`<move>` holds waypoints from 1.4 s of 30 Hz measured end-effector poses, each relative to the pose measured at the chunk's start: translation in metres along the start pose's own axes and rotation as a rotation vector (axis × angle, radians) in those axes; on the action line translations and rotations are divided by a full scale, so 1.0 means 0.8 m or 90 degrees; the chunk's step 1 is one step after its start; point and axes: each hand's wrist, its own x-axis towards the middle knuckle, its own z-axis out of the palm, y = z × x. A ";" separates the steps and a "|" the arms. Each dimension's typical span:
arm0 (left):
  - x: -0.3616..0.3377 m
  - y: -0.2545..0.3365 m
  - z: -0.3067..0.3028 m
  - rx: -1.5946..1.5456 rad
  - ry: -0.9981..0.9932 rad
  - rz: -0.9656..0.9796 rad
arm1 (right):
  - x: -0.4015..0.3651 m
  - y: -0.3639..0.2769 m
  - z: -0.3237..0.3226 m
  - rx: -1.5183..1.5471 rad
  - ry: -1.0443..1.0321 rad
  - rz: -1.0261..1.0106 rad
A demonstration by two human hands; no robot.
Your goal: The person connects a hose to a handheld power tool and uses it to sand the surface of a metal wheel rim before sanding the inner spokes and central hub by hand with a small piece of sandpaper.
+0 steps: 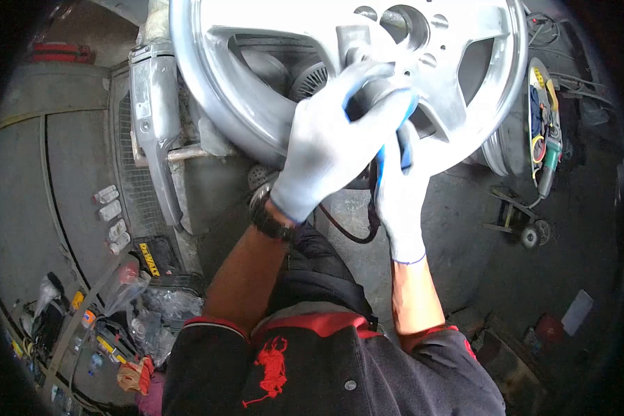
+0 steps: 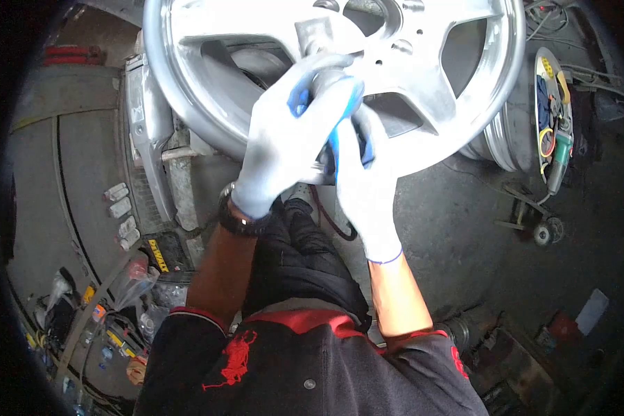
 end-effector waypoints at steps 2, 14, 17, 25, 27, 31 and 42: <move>0.018 0.000 0.004 -0.056 0.017 0.123 | 0.010 -0.016 0.007 0.060 0.046 0.023; 0.015 0.007 -0.005 -0.029 -0.010 0.091 | 0.004 -0.015 0.016 0.029 0.052 -0.020; 0.007 -0.003 -0.002 -0.006 0.030 0.100 | 0.001 -0.019 0.014 0.050 0.052 0.036; -0.047 -0.012 0.010 0.034 0.053 -0.032 | -0.037 0.018 -0.011 0.003 -0.015 -0.003; -0.032 0.001 0.007 0.058 0.046 -0.023 | -0.015 0.011 -0.013 -0.028 -0.016 -0.043; -0.015 0.005 0.009 -0.013 0.061 0.009 | -0.003 0.001 -0.019 -0.069 -0.020 -0.061; -0.019 0.004 0.022 -0.026 0.109 -0.048 | 0.004 -0.002 -0.033 -0.082 -0.063 -0.047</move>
